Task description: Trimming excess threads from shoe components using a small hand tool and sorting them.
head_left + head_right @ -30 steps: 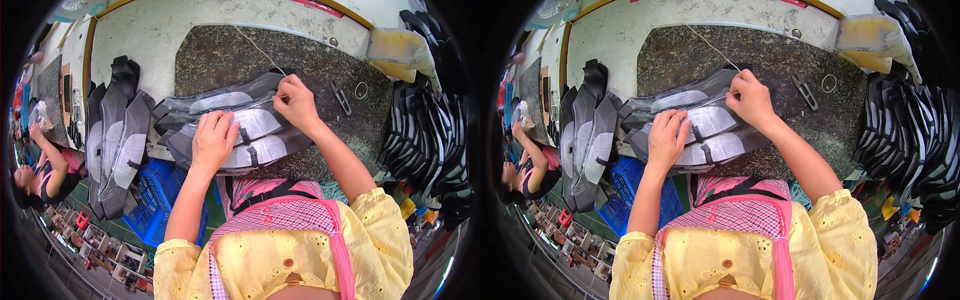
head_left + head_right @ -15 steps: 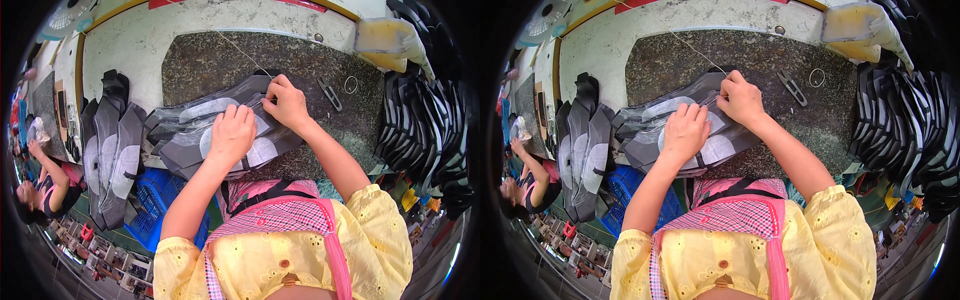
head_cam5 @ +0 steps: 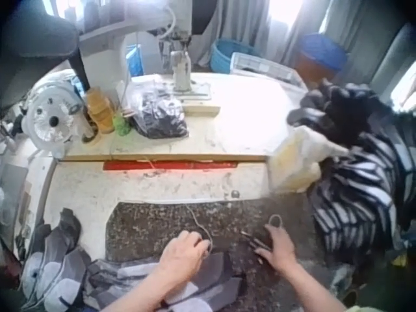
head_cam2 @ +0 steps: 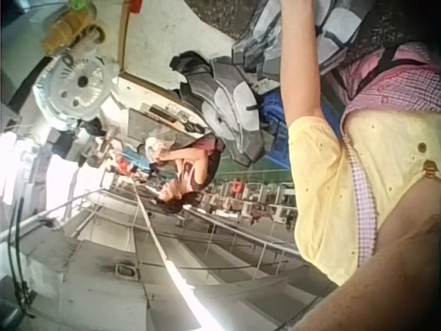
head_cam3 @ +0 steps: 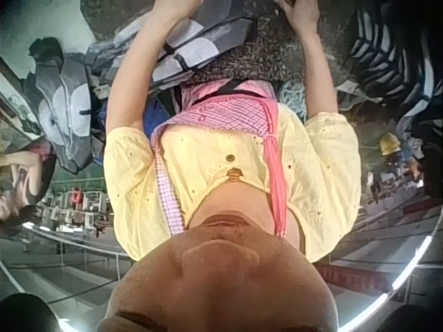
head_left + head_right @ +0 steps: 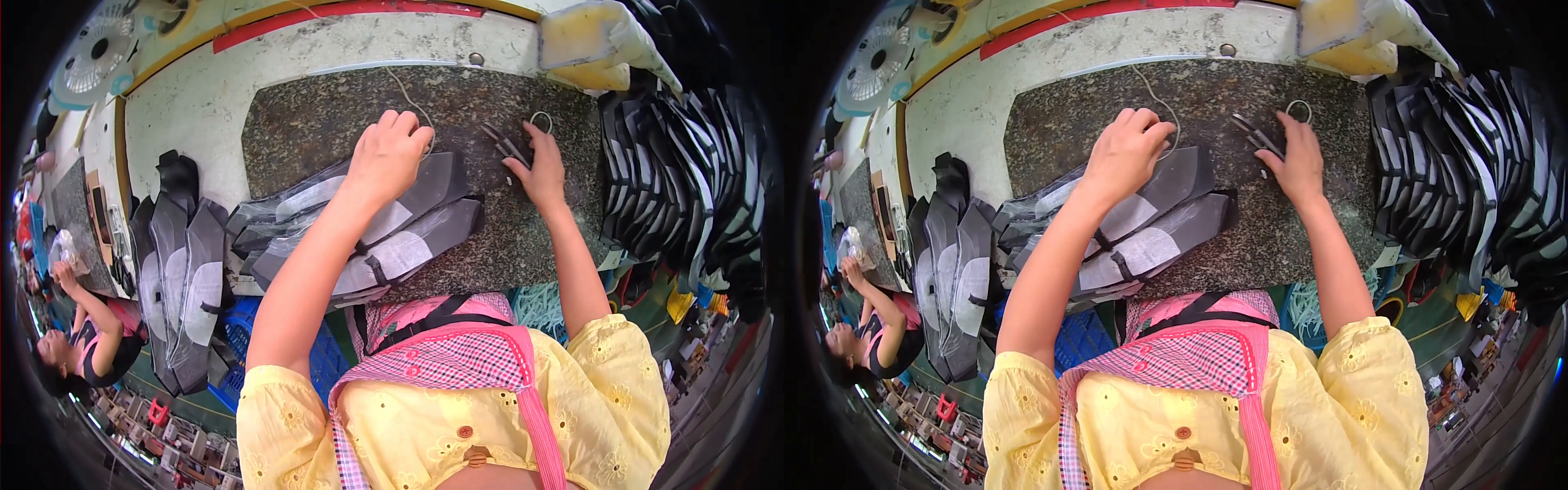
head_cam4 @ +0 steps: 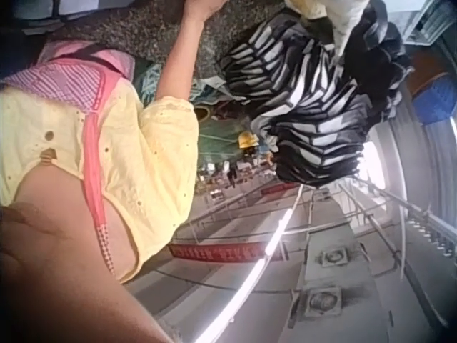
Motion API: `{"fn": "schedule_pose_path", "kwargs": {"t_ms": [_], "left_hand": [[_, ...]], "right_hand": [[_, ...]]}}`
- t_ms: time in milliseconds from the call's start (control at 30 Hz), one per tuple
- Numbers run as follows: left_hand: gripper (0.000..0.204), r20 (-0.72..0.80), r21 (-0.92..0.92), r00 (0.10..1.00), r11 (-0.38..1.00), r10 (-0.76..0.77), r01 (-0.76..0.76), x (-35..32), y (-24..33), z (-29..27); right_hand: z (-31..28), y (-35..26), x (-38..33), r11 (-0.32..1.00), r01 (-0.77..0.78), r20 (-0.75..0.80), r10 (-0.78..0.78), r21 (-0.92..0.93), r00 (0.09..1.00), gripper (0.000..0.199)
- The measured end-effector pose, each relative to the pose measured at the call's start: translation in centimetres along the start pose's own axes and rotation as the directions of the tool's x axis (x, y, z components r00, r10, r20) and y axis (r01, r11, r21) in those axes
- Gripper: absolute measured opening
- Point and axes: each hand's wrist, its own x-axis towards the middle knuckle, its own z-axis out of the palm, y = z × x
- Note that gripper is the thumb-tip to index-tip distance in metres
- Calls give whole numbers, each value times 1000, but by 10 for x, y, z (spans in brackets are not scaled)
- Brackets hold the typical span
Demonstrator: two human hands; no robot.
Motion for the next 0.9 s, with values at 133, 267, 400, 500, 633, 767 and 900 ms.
{"fn": "schedule_pose_path", "kwargs": {"t_ms": [133,267,400,500,633,767,900], "left_hand": [[17,140,144,976,978,-169,149,9,16,11],[18,142,155,985,985,-103,81,7,5,37],[23,283,-231,830,805,-481,546,18,-11,20],[21,390,-222,787,781,-478,584,25,-13,6],[24,428,-236,762,754,-485,613,29,-18,2],[26,408,-277,774,742,-485,611,26,-18,1],[25,435,-261,762,743,-480,617,26,-17,2]], "right_hand": [[-8,-9,5,997,-65,181,72,-44,981,70],[-5,0,-4,995,99,233,-90,-24,968,70],[-15,-5,3,976,-122,260,72,181,963,51],[-14,-24,1,885,-209,327,69,416,943,44],[-10,-80,-9,943,14,397,-153,332,905,51],[-2,-104,-1,968,-53,475,-72,245,877,44],[15,-107,9,955,-194,529,49,223,847,30]]}}
